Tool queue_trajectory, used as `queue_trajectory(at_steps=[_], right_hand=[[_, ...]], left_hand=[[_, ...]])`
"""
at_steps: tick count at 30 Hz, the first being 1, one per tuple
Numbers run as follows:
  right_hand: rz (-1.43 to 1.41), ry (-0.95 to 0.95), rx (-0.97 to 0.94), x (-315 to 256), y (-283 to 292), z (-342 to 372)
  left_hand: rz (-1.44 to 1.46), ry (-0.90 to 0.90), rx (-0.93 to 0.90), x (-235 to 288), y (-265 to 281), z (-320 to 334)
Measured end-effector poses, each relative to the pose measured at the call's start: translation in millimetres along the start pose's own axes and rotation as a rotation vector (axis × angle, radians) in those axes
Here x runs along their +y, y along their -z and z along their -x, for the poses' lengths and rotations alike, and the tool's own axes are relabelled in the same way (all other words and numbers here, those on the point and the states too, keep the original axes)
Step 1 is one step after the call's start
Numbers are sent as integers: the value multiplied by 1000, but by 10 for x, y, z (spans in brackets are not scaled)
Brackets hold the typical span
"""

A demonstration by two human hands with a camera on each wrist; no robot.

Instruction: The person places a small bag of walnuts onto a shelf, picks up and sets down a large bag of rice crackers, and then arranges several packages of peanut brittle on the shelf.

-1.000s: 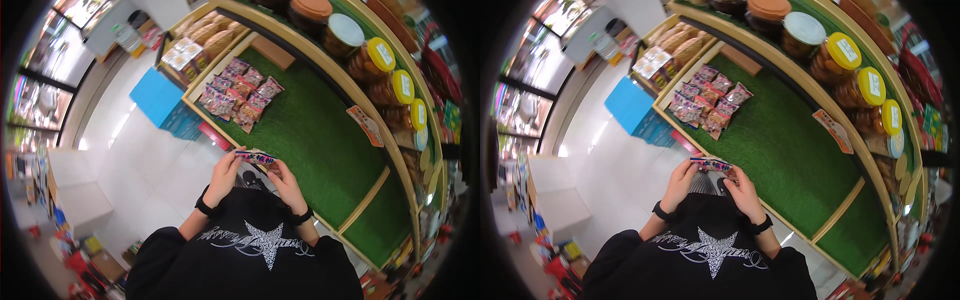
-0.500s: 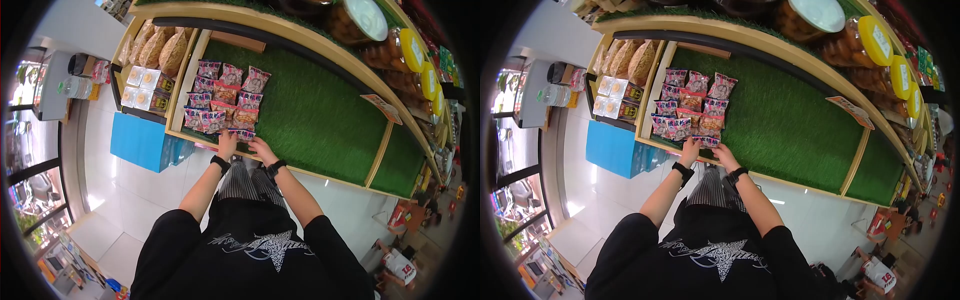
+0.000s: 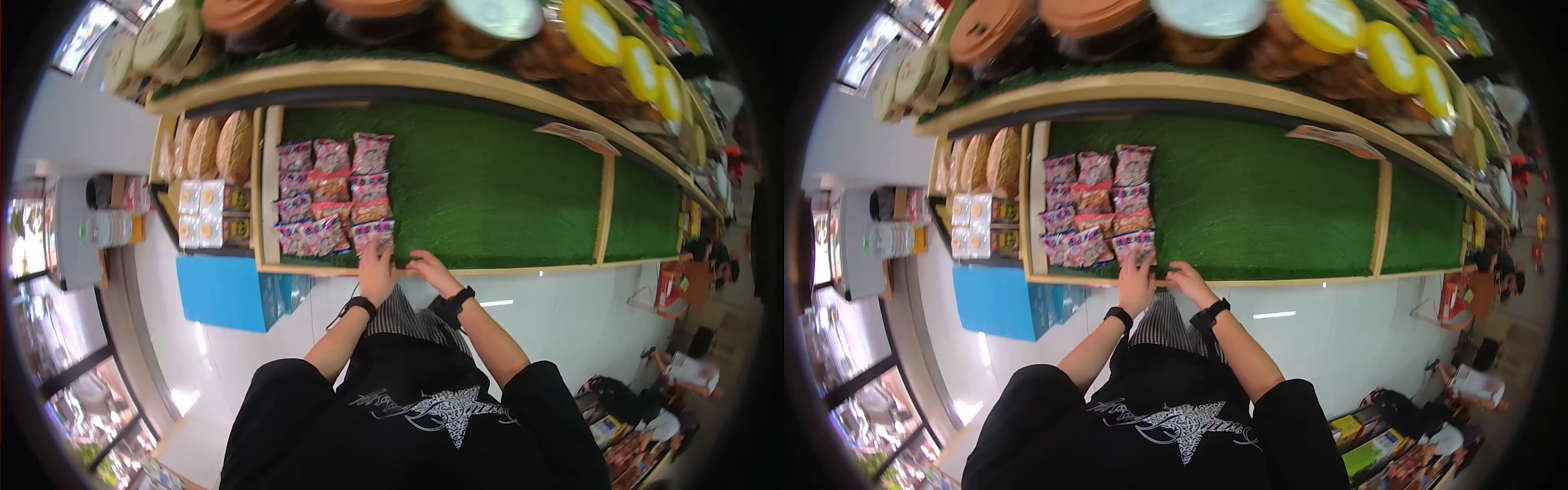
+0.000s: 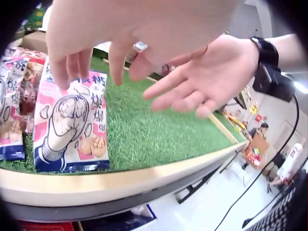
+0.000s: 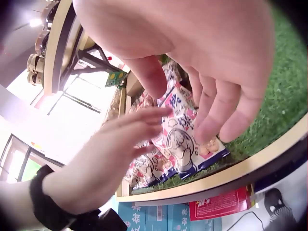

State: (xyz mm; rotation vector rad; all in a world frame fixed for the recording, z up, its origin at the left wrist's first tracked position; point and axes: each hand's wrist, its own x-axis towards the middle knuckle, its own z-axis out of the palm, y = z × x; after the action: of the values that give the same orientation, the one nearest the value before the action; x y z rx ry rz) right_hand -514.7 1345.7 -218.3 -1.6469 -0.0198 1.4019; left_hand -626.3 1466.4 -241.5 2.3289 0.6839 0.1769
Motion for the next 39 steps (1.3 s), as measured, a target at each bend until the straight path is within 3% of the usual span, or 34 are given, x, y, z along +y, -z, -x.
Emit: queue_trajectory(at_steps=[5, 8, 10, 14, 16, 18, 22, 25, 27, 28, 30, 34, 39], right_hand=[[25, 153, 157, 126, 423, 591], [-98, 251, 238, 263, 671, 1020], [-189, 359, 295, 422, 845, 1306], [-264, 378, 430, 511, 1208, 2125], [-348, 481, 562, 733, 1415, 2426], [-427, 515, 630, 949, 1609, 2691], [-526, 516, 825, 1273, 1952, 3239], [-511, 574, 913, 1584, 2160, 3579], [-523, 590, 978, 1703, 2277, 3835], [-537, 591, 1007, 1740, 2319, 3969], [-616, 595, 1055, 1787, 2363, 4230], [-684, 649, 1151, 1998, 2375, 4512], [-769, 668, 1260, 2160, 2322, 4690]], left_hand=[[-297, -31, -153, -348, -127, 2], [-356, -66, -238, -395, -38, -15], [-430, -56, -202, -421, -67, -22], [-463, 143, -199, -248, -161, -62], [-364, 352, -190, 88, -235, -55], [-359, 355, -251, 381, -324, -51], [-244, 177, -235, 1193, -717, 121], [-77, -24, -359, 2051, -998, 226], [134, -250, -556, 2613, -1187, 261], [132, -273, -577, 2898, -1268, 322], [546, -172, -811, 3390, -1416, 466], [551, -357, -1074, 4127, -1527, 709], [615, -332, -1343, 4824, -1660, 1004]])
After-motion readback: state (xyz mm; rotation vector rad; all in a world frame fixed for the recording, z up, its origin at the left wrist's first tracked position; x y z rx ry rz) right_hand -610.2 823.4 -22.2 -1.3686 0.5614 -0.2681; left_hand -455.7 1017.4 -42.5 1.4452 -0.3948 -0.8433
